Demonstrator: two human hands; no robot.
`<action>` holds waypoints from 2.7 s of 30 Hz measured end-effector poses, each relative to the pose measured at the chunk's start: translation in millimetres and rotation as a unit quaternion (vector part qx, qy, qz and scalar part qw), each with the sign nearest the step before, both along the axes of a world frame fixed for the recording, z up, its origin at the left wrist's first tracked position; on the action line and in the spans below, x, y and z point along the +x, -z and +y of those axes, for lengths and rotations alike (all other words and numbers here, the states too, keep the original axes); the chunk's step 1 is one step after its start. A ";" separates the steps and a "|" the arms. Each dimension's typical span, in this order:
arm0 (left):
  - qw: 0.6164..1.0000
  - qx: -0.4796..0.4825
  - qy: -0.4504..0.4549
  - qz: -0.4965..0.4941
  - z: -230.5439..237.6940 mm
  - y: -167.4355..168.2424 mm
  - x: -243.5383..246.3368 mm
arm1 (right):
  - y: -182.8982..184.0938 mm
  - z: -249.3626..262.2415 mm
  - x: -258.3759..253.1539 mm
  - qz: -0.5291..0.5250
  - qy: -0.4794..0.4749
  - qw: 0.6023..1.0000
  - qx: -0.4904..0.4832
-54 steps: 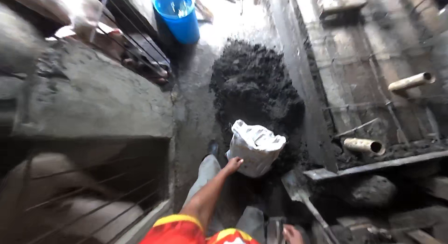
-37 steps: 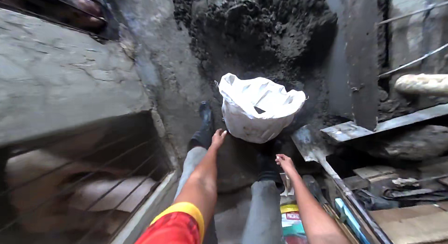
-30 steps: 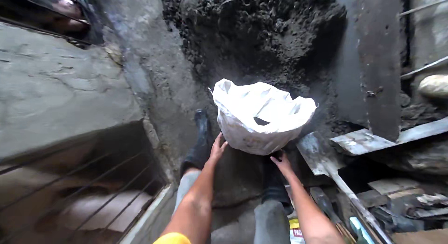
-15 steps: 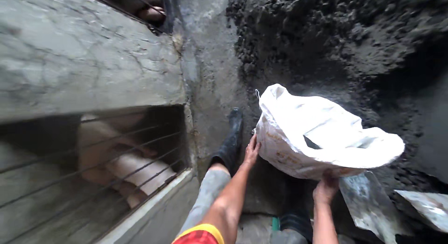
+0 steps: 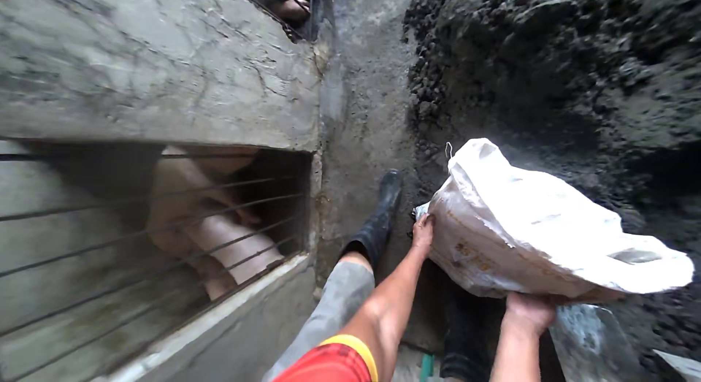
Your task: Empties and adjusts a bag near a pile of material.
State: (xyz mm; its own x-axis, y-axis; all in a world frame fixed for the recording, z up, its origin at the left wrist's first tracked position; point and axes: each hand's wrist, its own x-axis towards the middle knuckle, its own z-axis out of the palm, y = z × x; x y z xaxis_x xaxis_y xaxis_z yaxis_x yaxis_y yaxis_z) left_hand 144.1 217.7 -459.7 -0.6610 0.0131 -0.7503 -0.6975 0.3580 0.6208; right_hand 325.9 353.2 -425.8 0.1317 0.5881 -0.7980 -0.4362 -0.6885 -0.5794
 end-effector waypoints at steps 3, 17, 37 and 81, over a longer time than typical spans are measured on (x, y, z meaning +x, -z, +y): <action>0.999 0.012 -0.031 -0.006 -0.9 -2.8 0.9 | 5.7 1.0 7.3 0.020 0.007 1.000 -0.014; 0.968 0.111 -0.215 -0.068 12.3 -14.5 -4.2 | -10.7 -1.9 -3.1 0.003 0.082 0.994 -0.069; 0.959 -0.085 -0.246 -0.114 -35.4 -189.7 23.4 | -140.2 -31.4 31.2 -0.222 0.106 0.957 -0.150; 0.601 -0.263 0.753 0.045 15.8 9.6 -112.3 | 97.0 41.7 120.7 -0.330 -0.674 0.656 -0.074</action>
